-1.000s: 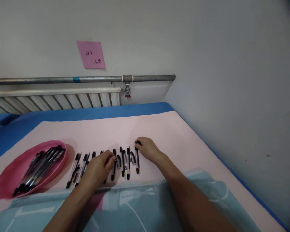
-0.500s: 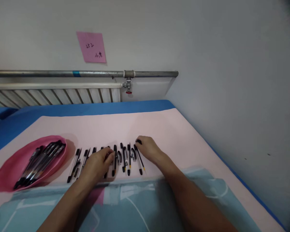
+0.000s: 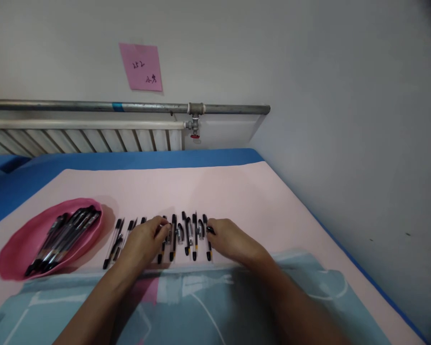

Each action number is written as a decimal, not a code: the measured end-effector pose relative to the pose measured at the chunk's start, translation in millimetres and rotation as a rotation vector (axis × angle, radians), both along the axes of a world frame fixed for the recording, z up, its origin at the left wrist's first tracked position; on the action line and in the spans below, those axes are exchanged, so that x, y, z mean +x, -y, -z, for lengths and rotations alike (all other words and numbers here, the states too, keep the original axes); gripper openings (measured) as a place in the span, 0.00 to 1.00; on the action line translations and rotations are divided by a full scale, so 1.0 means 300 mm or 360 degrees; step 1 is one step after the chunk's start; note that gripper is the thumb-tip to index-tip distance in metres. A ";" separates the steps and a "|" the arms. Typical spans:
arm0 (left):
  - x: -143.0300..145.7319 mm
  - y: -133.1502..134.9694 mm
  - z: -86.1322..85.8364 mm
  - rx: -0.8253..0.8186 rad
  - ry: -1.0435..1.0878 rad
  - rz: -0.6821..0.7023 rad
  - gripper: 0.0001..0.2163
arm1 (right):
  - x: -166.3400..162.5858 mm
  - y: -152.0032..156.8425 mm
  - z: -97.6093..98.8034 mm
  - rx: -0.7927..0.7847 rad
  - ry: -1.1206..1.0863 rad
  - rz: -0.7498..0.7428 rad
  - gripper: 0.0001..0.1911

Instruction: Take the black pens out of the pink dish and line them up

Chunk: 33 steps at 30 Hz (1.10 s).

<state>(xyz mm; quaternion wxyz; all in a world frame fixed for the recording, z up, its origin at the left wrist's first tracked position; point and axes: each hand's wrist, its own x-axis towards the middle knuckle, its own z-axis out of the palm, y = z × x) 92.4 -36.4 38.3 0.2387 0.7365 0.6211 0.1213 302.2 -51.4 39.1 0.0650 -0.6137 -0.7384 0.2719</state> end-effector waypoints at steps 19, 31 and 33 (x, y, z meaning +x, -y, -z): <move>-0.011 0.001 0.004 -0.0019 -0.0026 0.0019 0.13 | 0.022 -0.041 0.018 0.0035 0.0129 0.0218 0.10; -0.006 -0.002 -0.009 -0.0051 -0.0067 0.0013 0.14 | 0.040 -0.047 0.022 0.0061 -0.0114 0.0408 0.09; -0.007 -0.002 -0.010 -0.0054 -0.0075 0.0009 0.14 | 0.045 -0.047 0.023 0.0089 -0.0119 0.0448 0.08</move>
